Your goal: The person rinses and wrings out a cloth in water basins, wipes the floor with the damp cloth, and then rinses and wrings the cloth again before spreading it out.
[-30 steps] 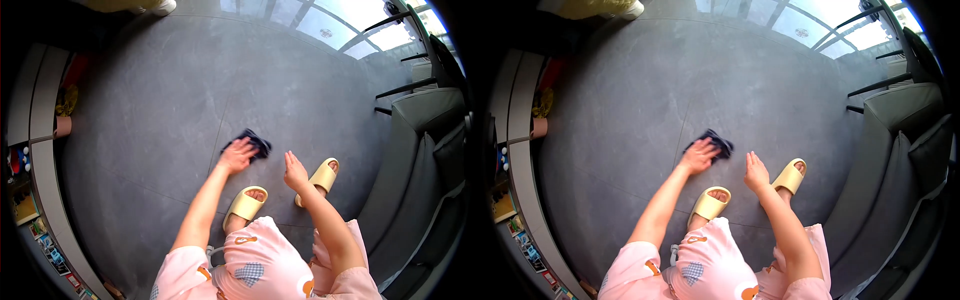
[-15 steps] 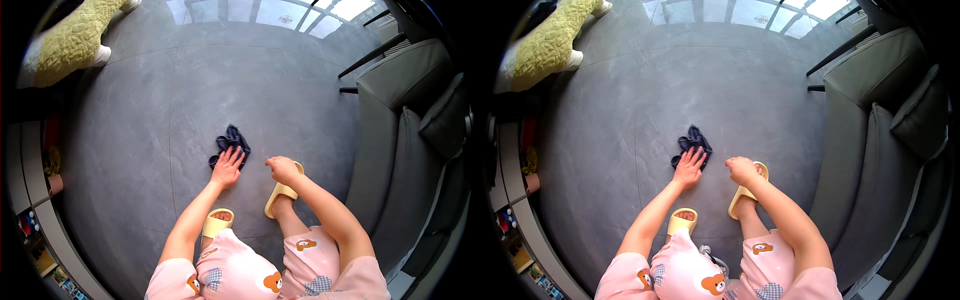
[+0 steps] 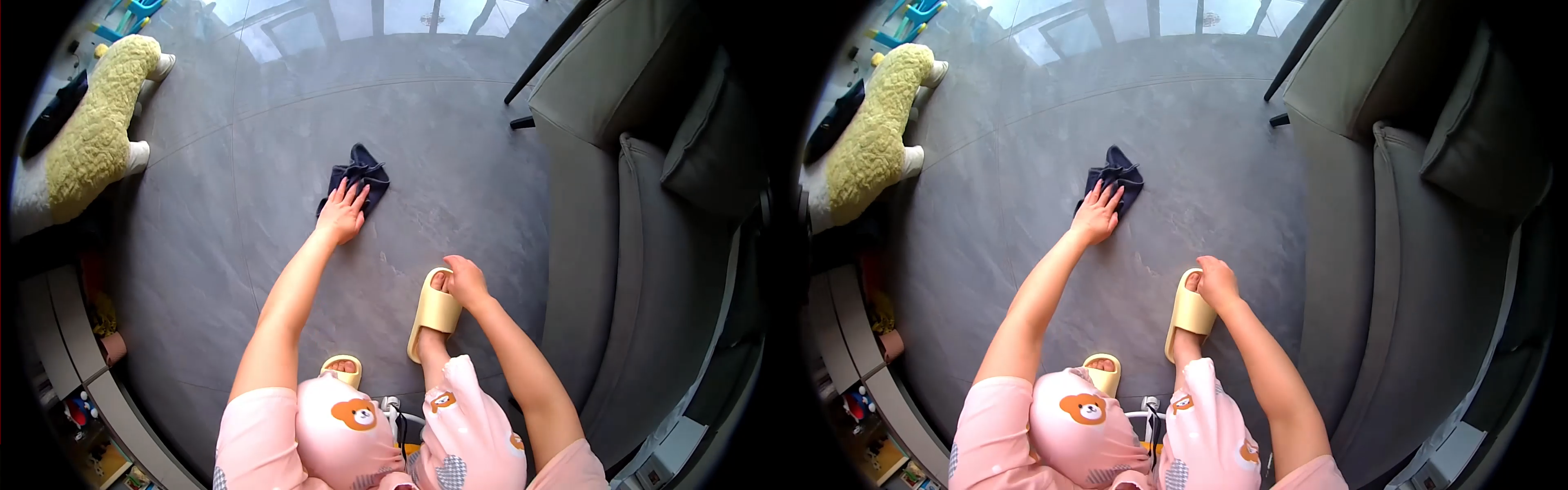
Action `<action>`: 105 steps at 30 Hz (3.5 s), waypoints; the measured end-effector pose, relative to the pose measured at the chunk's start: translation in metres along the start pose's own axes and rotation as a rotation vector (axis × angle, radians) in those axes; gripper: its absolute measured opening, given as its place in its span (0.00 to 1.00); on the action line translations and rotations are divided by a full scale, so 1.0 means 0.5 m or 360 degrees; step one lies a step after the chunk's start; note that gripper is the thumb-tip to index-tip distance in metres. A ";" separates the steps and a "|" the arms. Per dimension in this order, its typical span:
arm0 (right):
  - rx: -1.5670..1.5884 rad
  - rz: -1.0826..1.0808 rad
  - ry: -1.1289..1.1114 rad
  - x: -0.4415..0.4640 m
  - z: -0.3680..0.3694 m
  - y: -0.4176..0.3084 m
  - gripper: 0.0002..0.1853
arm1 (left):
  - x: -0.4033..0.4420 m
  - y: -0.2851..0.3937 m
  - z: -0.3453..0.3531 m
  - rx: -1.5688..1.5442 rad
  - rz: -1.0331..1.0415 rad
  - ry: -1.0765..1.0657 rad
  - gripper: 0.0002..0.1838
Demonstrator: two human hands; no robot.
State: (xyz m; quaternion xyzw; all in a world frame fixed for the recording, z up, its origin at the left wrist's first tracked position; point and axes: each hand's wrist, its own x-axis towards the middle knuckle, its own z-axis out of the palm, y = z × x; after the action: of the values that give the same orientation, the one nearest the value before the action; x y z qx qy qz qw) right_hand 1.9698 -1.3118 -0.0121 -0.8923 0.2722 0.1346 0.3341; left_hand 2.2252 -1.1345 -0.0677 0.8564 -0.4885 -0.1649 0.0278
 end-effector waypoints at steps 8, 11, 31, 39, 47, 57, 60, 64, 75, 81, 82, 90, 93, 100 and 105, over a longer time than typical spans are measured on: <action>0.0384 0.0245 0.0143 -0.001 0.025 -0.002 0.22 | -0.070 0.212 0.004 0.0076 0.0753 -0.0676 0.31; 0.0424 0.0210 0.0326 0.010 0.042 0.026 0.21 | -0.039 0.235 -0.002 0.0154 0.1061 -0.0580 0.30; 0.0158 0.0055 0.0798 0.062 0.075 0.029 0.20 | 0.244 0.303 0.044 -0.0366 0.1133 0.0113 0.29; -0.0061 -0.0308 0.0468 0.183 0.061 -0.083 0.27 | 0.448 0.174 -0.014 -0.0374 0.0076 0.0690 0.31; -0.0138 -0.0579 0.0283 0.256 0.114 -0.203 0.27 | 0.165 -0.221 -0.001 0.0118 -0.1048 0.0787 0.32; -0.0680 -0.0345 -0.0046 0.263 0.172 -0.213 0.35 | 0.014 -0.360 0.024 0.0296 -0.2105 0.0856 0.29; -0.0728 -0.0358 -0.0109 0.271 0.157 -0.224 0.36 | 0.126 -0.218 -0.010 0.0140 -0.1221 0.0788 0.31; -0.0794 -0.0362 -0.0163 0.270 0.148 -0.230 0.37 | 0.166 -0.078 0.003 -0.0390 -0.0468 0.0692 0.33; -0.1276 -0.0542 -0.0286 0.268 0.136 -0.314 0.33 | -0.417 -0.356 0.106 -0.0066 -0.1626 0.0759 0.33; -0.1021 -0.1068 -0.0505 0.228 0.261 -0.465 0.32 | -0.713 -0.302 0.249 -0.0030 -0.2714 0.0860 0.31; -0.0935 -0.1035 -0.0485 0.223 0.290 -0.485 0.33 | -0.697 -0.297 0.245 -0.0082 -0.2944 0.0854 0.31; -0.0764 -0.0712 -0.0218 0.191 0.398 -0.503 0.37 | -0.247 -0.303 0.042 -0.0481 -0.1337 0.0878 0.32; -0.0780 -0.0693 -0.0279 0.191 0.392 -0.507 0.37 | -0.123 -0.374 0.005 -0.0508 -0.0867 0.0889 0.32; -0.0863 -0.0806 -0.0536 0.211 0.346 -0.509 0.34 | -0.282 -0.590 0.004 -0.0351 -0.1570 0.1023 0.32; -0.0914 -0.0680 -0.0450 0.201 0.370 -0.519 0.34 | -0.627 -0.559 0.122 -0.0068 -0.1936 0.0966 0.31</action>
State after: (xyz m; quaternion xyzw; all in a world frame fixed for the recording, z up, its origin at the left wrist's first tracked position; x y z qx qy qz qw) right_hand 2.1902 -1.0644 -0.0557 -0.9587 -0.0174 0.2546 0.1252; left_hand 2.2911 -0.7168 -0.1035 0.9863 0.1128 0.0869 0.0829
